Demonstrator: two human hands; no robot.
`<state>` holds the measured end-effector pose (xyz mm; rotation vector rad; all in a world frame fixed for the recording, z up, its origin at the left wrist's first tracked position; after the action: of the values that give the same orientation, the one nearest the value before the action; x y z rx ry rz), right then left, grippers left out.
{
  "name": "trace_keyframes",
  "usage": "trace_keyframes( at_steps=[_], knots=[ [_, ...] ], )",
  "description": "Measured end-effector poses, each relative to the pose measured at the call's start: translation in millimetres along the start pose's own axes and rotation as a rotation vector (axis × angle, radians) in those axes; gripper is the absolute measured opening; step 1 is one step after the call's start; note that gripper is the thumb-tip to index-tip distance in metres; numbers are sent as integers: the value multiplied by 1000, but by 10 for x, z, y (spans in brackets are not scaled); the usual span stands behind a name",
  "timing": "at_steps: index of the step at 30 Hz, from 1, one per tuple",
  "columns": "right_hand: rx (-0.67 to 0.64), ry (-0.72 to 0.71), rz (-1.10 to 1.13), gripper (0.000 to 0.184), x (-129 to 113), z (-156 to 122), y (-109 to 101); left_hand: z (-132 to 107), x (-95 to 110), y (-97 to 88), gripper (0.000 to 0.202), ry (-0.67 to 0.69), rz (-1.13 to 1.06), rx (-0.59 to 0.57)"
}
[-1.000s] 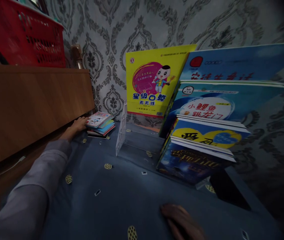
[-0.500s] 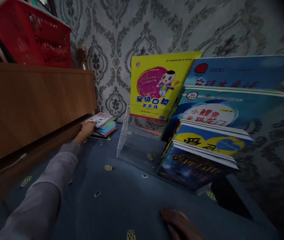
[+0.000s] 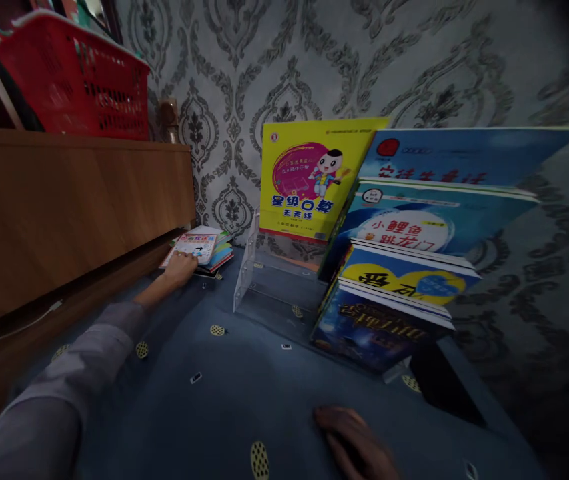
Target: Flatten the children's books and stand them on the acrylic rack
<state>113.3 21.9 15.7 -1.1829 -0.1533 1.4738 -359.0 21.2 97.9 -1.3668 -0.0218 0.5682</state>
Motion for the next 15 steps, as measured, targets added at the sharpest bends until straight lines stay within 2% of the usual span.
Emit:
trace_keyframes(
  at_steps=[7,10,15],
  knots=[
    [44,-32,30,29,20,-40,31,-623,392,-98,38,48,4,-33],
    [44,-30,43,30,17,-29,31,-1000,612,-142,36,83,-4,-62],
    [-34,-37,73,29,-70,26,20,-1722,1016,-257,28,175,-59,-148]
  ],
)
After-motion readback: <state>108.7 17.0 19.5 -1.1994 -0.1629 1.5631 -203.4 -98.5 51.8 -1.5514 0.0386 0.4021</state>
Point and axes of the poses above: each hand's wrist, its own z-axis towards the middle knuckle, its own y-axis out of the palm, x = y × z, the point moved 6 cm from there along z, towards the middle knuckle
